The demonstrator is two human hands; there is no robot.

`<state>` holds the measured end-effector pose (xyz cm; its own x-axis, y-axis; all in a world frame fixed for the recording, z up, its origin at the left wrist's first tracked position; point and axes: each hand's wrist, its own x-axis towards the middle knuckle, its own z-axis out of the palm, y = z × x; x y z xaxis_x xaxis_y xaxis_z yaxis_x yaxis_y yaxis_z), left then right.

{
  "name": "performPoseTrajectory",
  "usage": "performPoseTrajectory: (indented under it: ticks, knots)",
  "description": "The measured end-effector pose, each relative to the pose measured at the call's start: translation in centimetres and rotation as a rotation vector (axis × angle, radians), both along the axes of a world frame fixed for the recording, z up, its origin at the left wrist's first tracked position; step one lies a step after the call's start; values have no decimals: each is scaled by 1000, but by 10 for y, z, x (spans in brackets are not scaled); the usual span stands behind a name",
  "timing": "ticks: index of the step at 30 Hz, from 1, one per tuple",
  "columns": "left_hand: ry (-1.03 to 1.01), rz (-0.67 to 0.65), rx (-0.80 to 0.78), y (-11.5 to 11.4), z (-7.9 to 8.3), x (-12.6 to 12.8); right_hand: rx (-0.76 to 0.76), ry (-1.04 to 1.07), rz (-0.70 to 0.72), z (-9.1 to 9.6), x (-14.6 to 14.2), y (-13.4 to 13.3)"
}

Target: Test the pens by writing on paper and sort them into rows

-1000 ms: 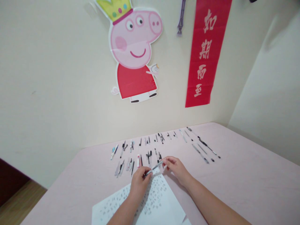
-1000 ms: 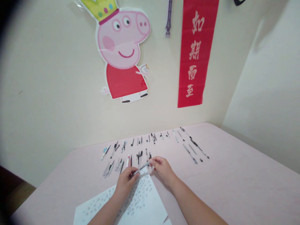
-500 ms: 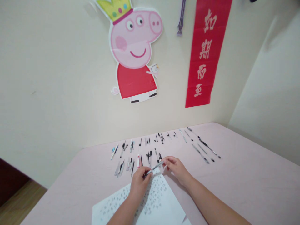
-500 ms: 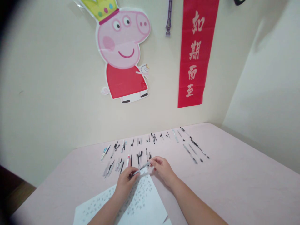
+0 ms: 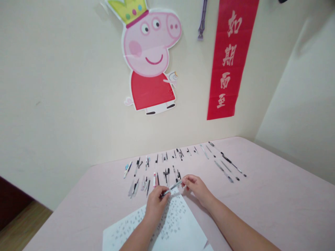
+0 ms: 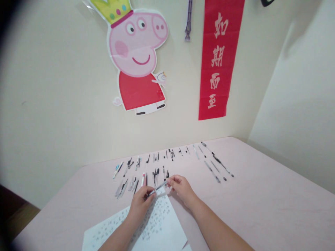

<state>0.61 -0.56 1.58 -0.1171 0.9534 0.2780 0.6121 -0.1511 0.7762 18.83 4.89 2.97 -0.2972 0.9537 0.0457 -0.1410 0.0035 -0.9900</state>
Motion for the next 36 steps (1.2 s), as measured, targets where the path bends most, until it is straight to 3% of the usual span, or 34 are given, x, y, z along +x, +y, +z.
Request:
performPoseTrajectory:
  ticks: [22,28,36]
  knots:
    - [6,-21,-43,0,-4,-1,-16,8,47,-4,2,2]
    - [123,-19,38,-2,-5,-2,-21,-10,29,-4,1,2]
    - [319,-71,182,-8,6,0,-62,-17,1,-4,1,2]
